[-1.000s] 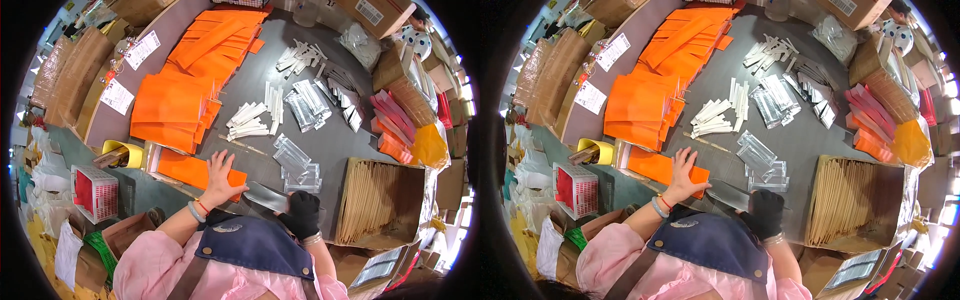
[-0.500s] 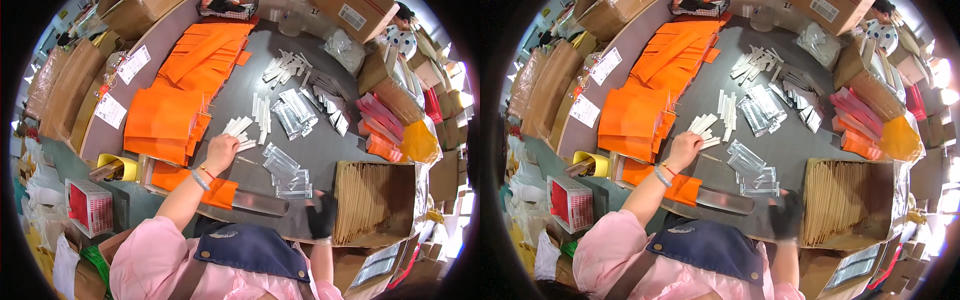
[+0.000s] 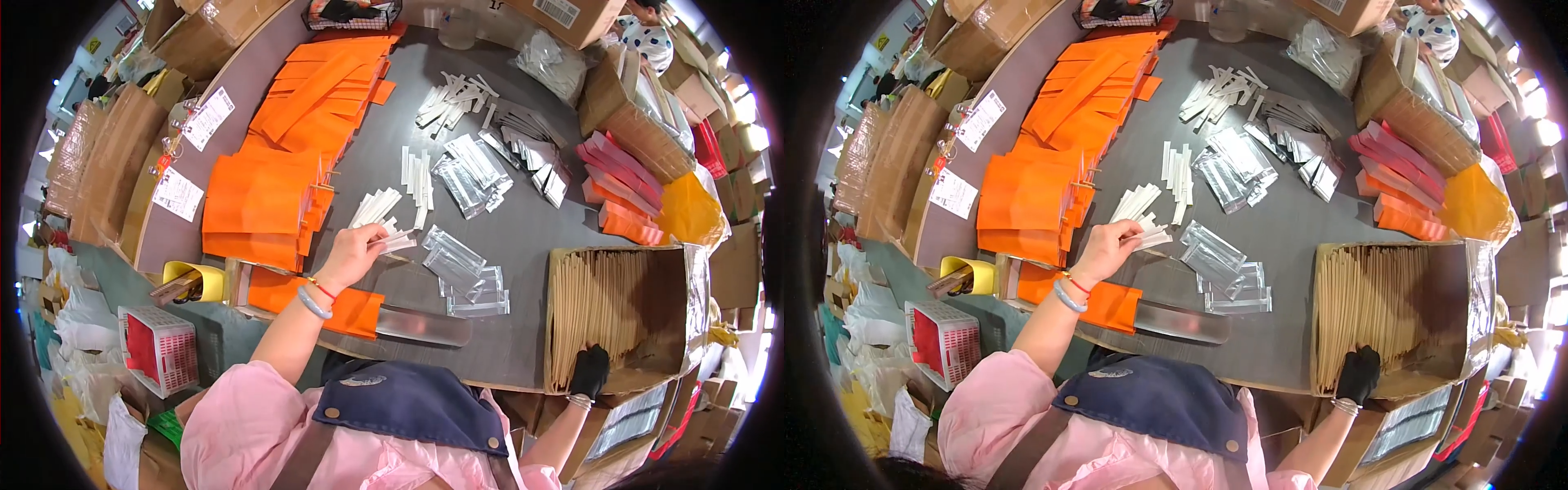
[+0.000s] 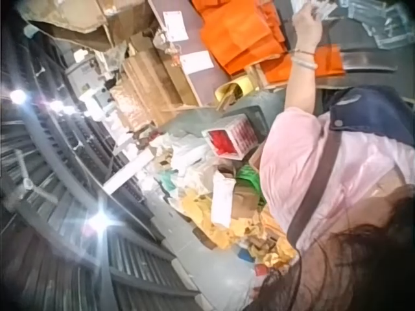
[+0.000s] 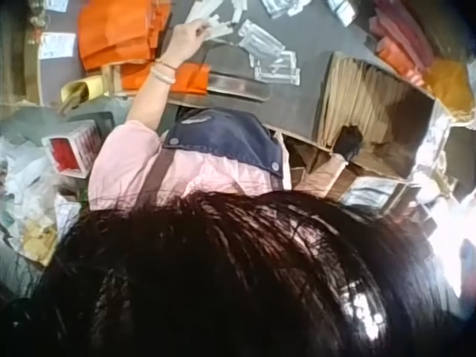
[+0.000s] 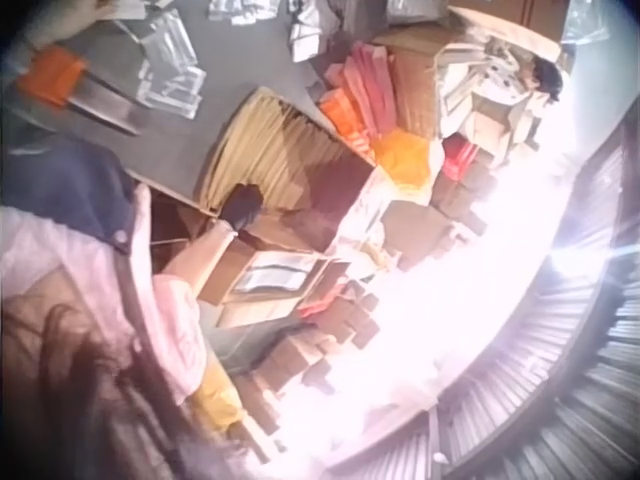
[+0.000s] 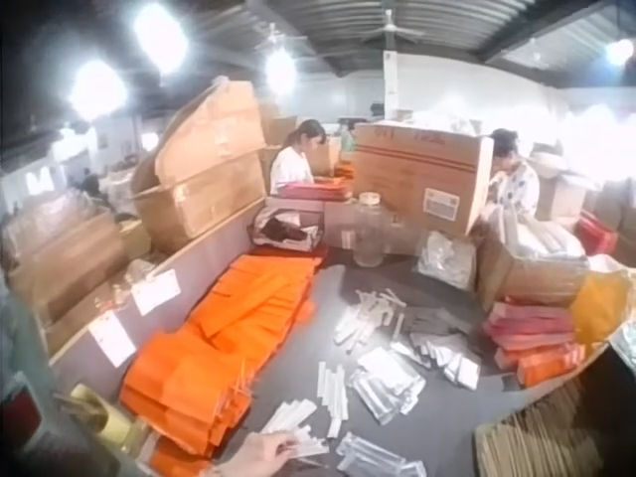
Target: Packing wooden sticks into small plastic bags at a warehouse workstation.
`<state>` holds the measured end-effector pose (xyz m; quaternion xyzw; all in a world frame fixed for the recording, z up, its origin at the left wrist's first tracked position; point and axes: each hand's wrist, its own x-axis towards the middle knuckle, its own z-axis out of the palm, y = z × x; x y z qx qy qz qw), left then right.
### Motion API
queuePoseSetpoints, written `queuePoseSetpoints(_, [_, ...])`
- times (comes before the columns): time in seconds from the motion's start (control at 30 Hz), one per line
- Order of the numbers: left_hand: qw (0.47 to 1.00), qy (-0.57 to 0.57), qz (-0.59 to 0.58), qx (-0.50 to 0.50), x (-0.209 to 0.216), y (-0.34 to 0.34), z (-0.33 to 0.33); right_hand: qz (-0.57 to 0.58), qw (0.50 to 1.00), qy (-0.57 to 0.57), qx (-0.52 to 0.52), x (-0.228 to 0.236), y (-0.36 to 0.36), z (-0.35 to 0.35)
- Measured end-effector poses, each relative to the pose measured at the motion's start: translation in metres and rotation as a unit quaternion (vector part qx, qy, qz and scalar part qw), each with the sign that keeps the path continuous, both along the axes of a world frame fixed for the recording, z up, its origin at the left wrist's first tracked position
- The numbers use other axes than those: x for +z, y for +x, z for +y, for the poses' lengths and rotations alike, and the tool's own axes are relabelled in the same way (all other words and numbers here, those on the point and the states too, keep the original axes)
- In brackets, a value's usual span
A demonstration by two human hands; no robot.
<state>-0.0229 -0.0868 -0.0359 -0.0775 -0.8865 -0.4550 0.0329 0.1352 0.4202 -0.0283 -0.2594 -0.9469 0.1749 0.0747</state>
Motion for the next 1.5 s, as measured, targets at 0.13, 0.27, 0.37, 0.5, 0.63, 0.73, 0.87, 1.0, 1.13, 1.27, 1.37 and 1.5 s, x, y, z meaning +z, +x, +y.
queuePoseSetpoints(0.13, [0.987, -0.107, 0.113, -0.040, 0.009, -0.005, 0.008, 0.015, 0.999, 0.034, 0.017, -0.008, -0.002, 0.007])
queuePoseSetpoints(0.27, [0.989, -0.075, 0.067, -0.109, -0.007, -0.009, 0.051, -0.051, 0.998, -0.022, -0.003, 0.005, -0.016, 0.007])
queuePoseSetpoints(0.37, [0.970, -0.077, 0.127, -0.193, -0.017, -0.015, 0.080, -0.103, 0.994, -0.027, -0.022, 0.010, -0.014, 0.003])
queuePoseSetpoints(0.5, [0.955, -0.190, 0.061, -0.219, -0.017, -0.021, 0.087, -0.032, 0.996, 0.046, -0.076, 0.011, -0.010, -0.009])
queuePoseSetpoints(0.63, [0.962, -0.176, 0.017, -0.209, -0.002, -0.019, 0.082, 0.143, 0.974, -0.112, -0.137, 0.009, -0.005, -0.005])
queuePoseSetpoints(0.73, [0.966, -0.073, -0.122, -0.217, 0.023, 0.002, 0.073, 0.217, 0.964, -0.146, -0.037, 0.029, -0.011, -0.025])
queuePoseSetpoints(0.87, [0.951, -0.158, -0.086, -0.251, 0.007, 0.058, 0.048, 0.079, 0.969, -0.148, 0.182, 0.048, -0.024, -0.093])
queuePoseSetpoints(1.0, [0.971, -0.171, -0.052, -0.161, 0.014, 0.085, 0.037, 0.013, 0.918, -0.235, 0.319, 0.028, -0.039, -0.149])
queuePoseSetpoints(1.13, [0.979, -0.150, -0.031, -0.134, 0.018, 0.099, 0.008, -0.068, 0.900, -0.200, 0.382, 0.006, -0.035, -0.165])
queuePoseSetpoints(1.27, [0.969, -0.187, 0.011, -0.161, 0.005, 0.107, -0.006, -0.118, 0.904, -0.109, 0.396, 0.001, -0.036, -0.173])
queuePoseSetpoints(1.37, [0.969, -0.170, 0.026, -0.175, -0.006, 0.107, 0.003, -0.021, 0.877, -0.115, 0.467, -0.015, -0.044, -0.197])
queuePoseSetpoints(1.5, [0.969, -0.164, 0.035, -0.182, 0.004, 0.100, 0.032, 0.024, 0.843, -0.200, 0.498, -0.021, -0.057, -0.231])
